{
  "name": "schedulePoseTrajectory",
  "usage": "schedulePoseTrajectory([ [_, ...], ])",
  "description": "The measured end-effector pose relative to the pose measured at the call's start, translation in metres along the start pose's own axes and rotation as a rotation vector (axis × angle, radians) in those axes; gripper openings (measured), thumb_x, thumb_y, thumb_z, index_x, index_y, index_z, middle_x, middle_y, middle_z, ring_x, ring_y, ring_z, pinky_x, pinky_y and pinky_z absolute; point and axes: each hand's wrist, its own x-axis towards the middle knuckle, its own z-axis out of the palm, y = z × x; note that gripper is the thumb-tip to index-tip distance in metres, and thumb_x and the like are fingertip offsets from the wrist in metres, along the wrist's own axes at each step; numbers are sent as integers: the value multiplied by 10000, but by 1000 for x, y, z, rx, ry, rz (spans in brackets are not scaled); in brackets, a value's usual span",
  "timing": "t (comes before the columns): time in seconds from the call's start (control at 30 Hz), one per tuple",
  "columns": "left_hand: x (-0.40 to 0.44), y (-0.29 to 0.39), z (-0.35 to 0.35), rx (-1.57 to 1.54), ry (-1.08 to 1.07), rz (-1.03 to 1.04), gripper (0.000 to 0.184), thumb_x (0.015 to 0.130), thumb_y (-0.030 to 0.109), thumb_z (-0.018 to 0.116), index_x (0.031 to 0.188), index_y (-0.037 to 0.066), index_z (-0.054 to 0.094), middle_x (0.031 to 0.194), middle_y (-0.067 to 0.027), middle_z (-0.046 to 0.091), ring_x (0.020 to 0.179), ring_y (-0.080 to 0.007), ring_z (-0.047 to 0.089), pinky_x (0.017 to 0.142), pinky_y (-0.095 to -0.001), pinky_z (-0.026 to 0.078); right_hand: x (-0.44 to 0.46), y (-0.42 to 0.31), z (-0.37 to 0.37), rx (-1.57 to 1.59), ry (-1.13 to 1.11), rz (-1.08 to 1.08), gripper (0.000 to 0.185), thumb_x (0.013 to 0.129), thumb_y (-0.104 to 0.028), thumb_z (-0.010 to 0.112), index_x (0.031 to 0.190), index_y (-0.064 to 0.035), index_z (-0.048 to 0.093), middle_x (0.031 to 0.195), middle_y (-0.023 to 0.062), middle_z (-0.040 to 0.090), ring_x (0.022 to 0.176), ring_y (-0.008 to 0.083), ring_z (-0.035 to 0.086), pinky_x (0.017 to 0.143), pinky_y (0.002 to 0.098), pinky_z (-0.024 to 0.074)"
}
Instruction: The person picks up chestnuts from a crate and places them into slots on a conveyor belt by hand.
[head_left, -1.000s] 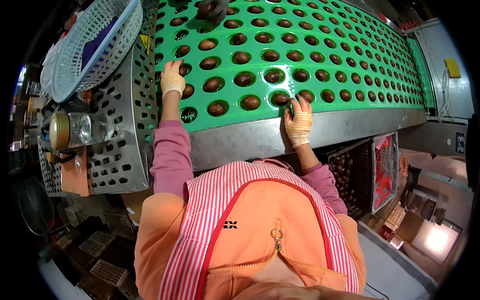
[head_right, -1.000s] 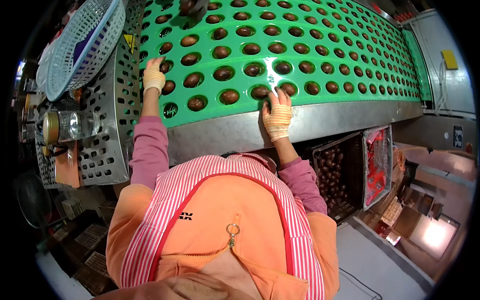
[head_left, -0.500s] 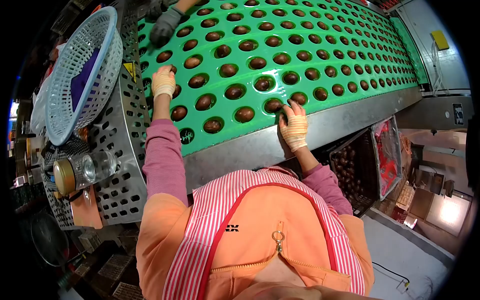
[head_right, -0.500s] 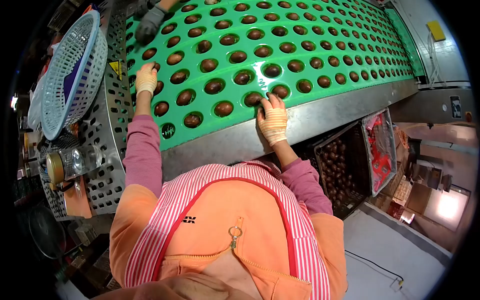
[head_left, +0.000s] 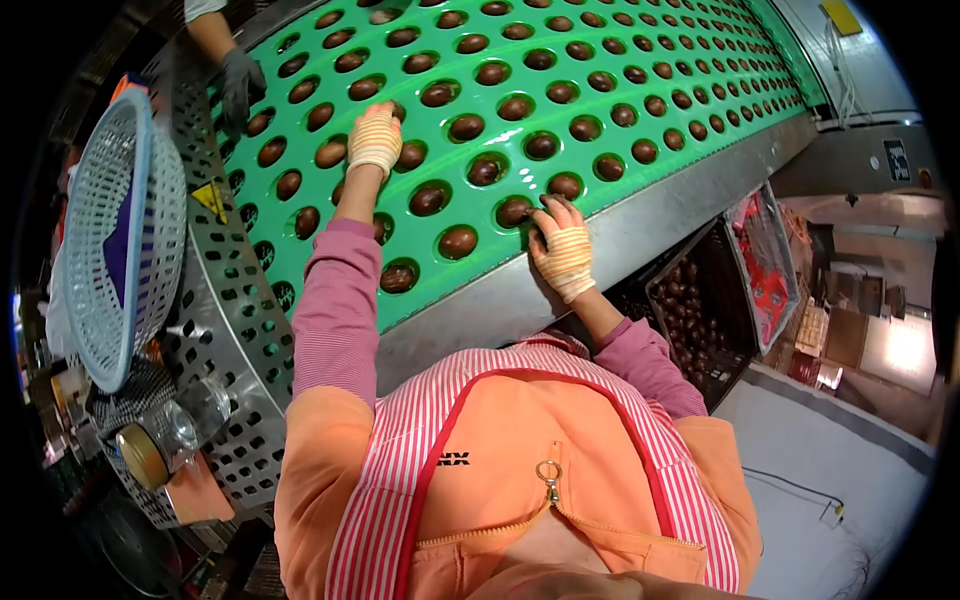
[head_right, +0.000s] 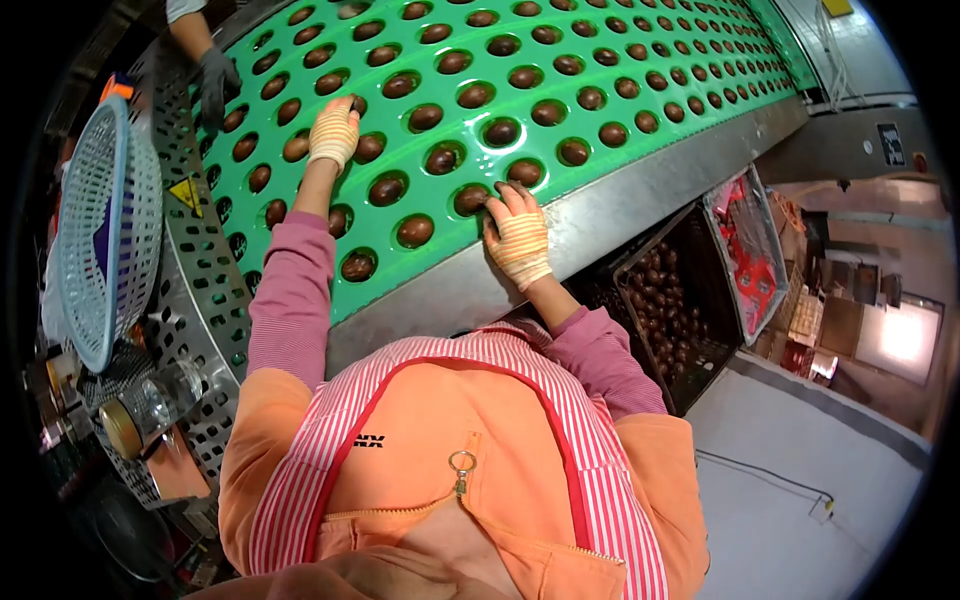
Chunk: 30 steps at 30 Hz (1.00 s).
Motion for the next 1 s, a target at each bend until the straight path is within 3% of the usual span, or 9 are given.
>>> schedulePoseTrajectory([
  [0.1,0,26,-5,297,-95,146,326,913,187,521,1220,116,605,1320,-66,556,1177,-307,520,996,-424,435,2,-3,-2,17,8,36,327,748,-60,665,1070,-76,611,1243,143,562,1172,390,500,980,480,435],
  [0.37,-28,13,-22,110,-360,272,503,790,65,577,1273,206,592,1362,-96,483,1223,-361,464,1054,-424,398,2,1,-4,105,81,39,286,751,-101,673,1030,-85,613,1212,152,567,1148,383,512,953,476,446],
  [0.5,-39,9,-9,-9,-175,288,362,799,186,673,1131,46,638,1109,-192,641,1035,-373,596,895,-431,479,5,8,-10,168,-16,46,214,737,-125,609,943,-70,619,1089,166,583,1036,380,539,880,472,465],
  [0.57,-39,31,-12,24,-202,80,373,853,285,650,1118,23,629,1033,-215,666,975,-385,623,869,-448,477,1,10,-6,162,41,46,220,727,-128,603,940,-76,618,1064,153,581,1012,362,542,872,460,466],
  [0.67,-41,49,0,404,-122,-10,477,876,315,634,1289,95,536,1292,-169,568,1117,-380,563,942,-450,464,-15,24,6,277,194,20,250,725,-138,623,970,-94,599,1101,126,570,1020,334,535,891,442,459],
  [0.8,-85,111,2,163,46,213,595,917,370,585,1425,108,418,1457,-195,400,1306,-398,398,1069,-468,366,-59,65,-43,312,320,137,203,741,-126,605,936,-69,612,1055,142,609,966,337,575,868,434,483],
  [0.87,-111,120,25,128,44,371,593,935,404,551,1426,100,415,1472,-206,374,1315,-417,381,1081,-468,351,-83,106,-107,327,164,423,132,741,-101,539,793,-35,640,896,171,638,848,355,615,794,438,521],
  [0.93,-142,129,52,401,-87,313,583,949,440,513,1423,113,420,1479,-215,356,1309,-440,377,1085,-474,342,-134,165,-123,64,463,543,197,772,-156,582,896,-40,681,992,176,661,964,352,617,880,427,507],
  [1.0,-136,129,50,297,-91,296,563,960,455,484,1425,144,420,1489,-219,336,1311,-443,371,1078,-487,345,-183,220,-149,-48,387,815,240,786,-196,612,967,-67,701,1063,154,662,1020,340,612,918,417,494],
])
